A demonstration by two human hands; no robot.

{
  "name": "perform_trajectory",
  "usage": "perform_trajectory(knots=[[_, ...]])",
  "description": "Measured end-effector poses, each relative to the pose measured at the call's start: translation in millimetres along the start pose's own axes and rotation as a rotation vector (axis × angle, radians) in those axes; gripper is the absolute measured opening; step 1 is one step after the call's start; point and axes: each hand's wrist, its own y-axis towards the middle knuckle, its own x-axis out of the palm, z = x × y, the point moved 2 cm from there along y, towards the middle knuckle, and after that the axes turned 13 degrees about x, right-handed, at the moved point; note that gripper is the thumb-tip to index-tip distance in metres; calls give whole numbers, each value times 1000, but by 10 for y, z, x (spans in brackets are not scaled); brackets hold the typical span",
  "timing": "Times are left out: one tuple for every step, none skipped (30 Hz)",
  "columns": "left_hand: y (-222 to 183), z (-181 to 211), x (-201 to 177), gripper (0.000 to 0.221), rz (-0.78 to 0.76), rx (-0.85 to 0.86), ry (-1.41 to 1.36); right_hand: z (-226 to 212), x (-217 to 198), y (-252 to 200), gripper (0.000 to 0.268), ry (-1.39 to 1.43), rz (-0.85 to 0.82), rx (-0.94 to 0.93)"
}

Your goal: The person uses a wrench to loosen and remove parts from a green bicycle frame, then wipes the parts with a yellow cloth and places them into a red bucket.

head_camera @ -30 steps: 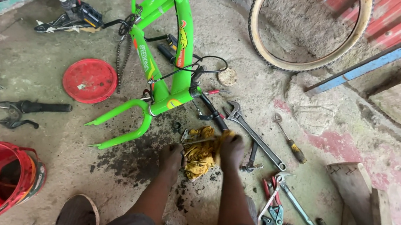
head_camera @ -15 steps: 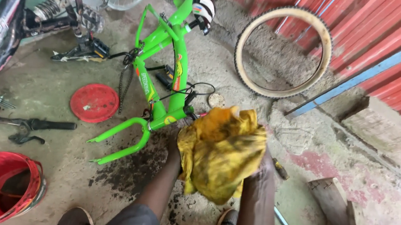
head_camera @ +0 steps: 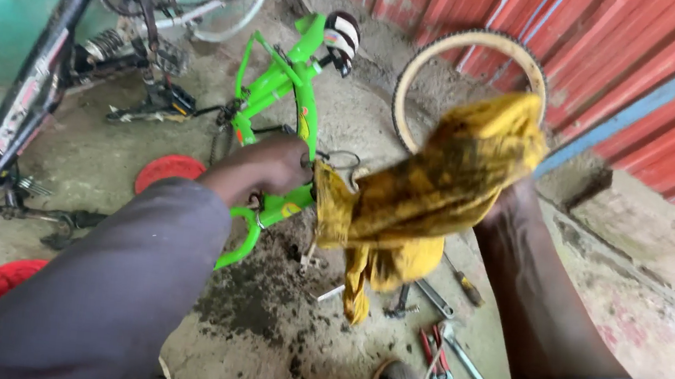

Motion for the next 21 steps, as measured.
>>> perform_trajectory(knots=[[-129,40,-59,26,62,-32,-128,19,-52,-86,28,-56,-7,3],[-256,84,-107,26,125,-62,-257,43,-113,-171,28,-112,-13,6],[-346,116,-105,26,121,-66,-258,49,-84,-175,28,-110,-14,11],[-430,146,-110,27,161,-46,-226,63,-55,-172,28,-168,-10,27],[-483,164,-134,28,198,-18,-190,75,-26,-158,28,-222,1,37],[-537,203,-211,28,192,-14,-187,150,21,-195,28,-217,8,37],[-613,262,-268,28,210,37,-290,225,69,-236,28,-277,10,52],[-690,320,-328,28,230,87,-393,301,120,-278,28,-337,13,68],[-792,398,-320,28,231,80,-397,418,231,-323,28,-340,8,73],[-893,476,-318,21,279,94,-586,536,346,-368,28,-402,6,88],[-967,557,-340,17,333,115,-770,631,456,-395,28,-465,5,92],[-925,557,-321,17,342,116,-769,673,519,-396,28,-468,0,86],[-906,557,-278,16,369,129,-857,746,577,-421,28,-527,1,99],[-884,555,-234,15,397,141,-945,821,634,-444,28,-586,1,111],[-829,511,-196,15,395,136,-946,844,664,-398,28,-585,0,117],[-776,465,-160,17,411,131,-953,863,704,-353,24,-587,-49,81],[-725,425,-118,19,429,127,-960,880,739,-314,20,-590,-99,45],[-695,408,-68,19,428,122,-962,944,709,-267,20,-590,-100,50],[-655,392,-34,19,431,125,-961,991,684,-209,21,-586,-103,36],[-616,378,-2,19,434,127,-960,1034,659,-152,22,-582,-106,21],[-630,427,-27,19,436,126,-961,989,717,-223,22,-583,-108,21]])
